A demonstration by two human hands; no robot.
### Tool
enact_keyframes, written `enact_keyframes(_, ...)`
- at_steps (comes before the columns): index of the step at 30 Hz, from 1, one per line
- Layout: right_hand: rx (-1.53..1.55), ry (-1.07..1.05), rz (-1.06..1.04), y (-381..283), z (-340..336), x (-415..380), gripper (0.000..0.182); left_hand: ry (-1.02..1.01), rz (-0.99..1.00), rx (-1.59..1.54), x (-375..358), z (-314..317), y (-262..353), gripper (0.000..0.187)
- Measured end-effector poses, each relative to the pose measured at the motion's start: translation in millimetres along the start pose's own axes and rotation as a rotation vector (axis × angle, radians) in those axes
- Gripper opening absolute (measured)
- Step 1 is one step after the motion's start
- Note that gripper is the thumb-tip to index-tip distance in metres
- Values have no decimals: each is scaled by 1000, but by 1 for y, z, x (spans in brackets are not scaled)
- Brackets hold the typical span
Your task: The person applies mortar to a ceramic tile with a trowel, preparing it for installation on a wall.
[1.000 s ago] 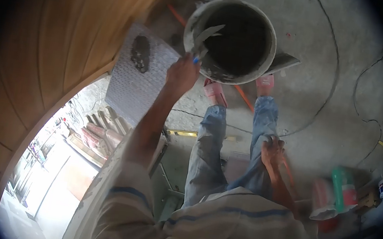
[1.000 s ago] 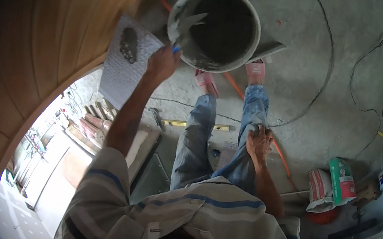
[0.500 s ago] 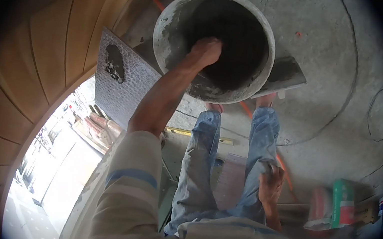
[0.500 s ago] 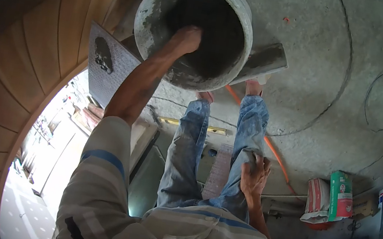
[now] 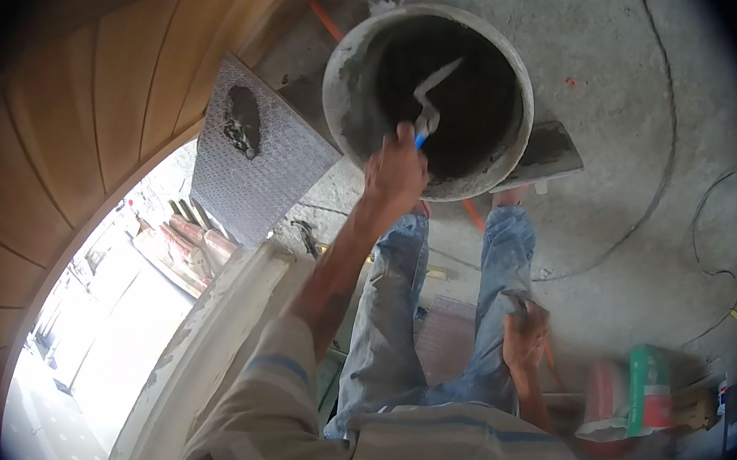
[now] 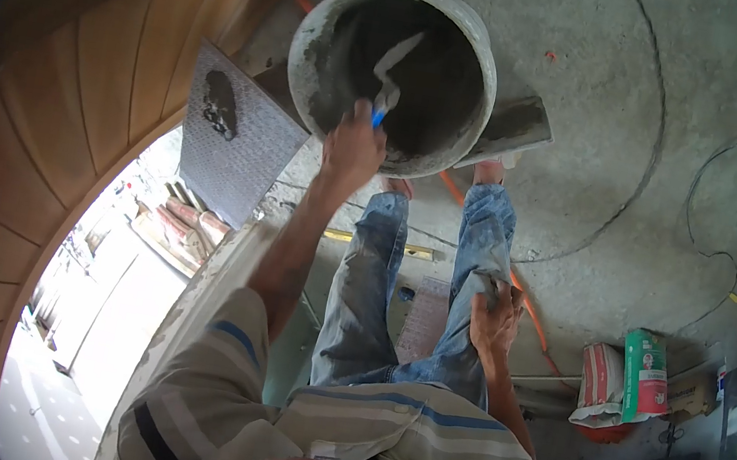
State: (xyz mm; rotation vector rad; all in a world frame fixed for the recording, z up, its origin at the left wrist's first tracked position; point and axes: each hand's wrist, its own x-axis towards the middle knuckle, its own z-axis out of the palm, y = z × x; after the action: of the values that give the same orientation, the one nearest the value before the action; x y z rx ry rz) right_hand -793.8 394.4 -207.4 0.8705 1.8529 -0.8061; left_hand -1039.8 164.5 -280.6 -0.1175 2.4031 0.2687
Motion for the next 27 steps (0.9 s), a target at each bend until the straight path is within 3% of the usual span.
enact_keyframes(3, -53, 20, 18, -11, 5, -2, 49, 66, -29, -177, -46, -33, 14, 28)
enact_keyframes(6, -104, -13, 109, -9, 8, -2, 50, 9, -79, -252, -30, -5, 8, 28)
enact_keyframes(8, -91, -2, 54, 2, 16, -5, 52, -19, -57, -173, -13, 28, -22, 28)
enact_keyframes(10, -118, -5, 92, -6, 15, -5, 52, -183, 73, -22, 0, 24, -30, 29)
enact_keyframes(15, -180, -49, 193, -17, 21, -15, 52, -142, 10, -104, -56, -34, 5, 39)
enact_keyframes(18, -187, -42, 197, -16, 23, -17, 53, -65, -9, -97, -54, -20, 9, 34)
enact_keyframes(19, -188, -38, 202, -12, 25, -19, 53, -68, -5, -100, -43, 10, -18, 34)
enact_keyframes(21, -149, -36, 190, -7, 28, -17, 54, -260, 517, 176, -1, 74, -82, 31)
enact_keyframes(22, -145, -28, 193, -6, 25, -16, 54, -257, 526, 176, -12, 53, -59, 31)
enact_keyframes(24, -135, -41, 194, -8, 27, -18, 54, -83, 103, 110, -40, 3, -15, 32)
enact_keyframes(27, -148, -17, 197, -6, 31, -17, 54, -134, 33, -67, -59, -32, 3, 32)
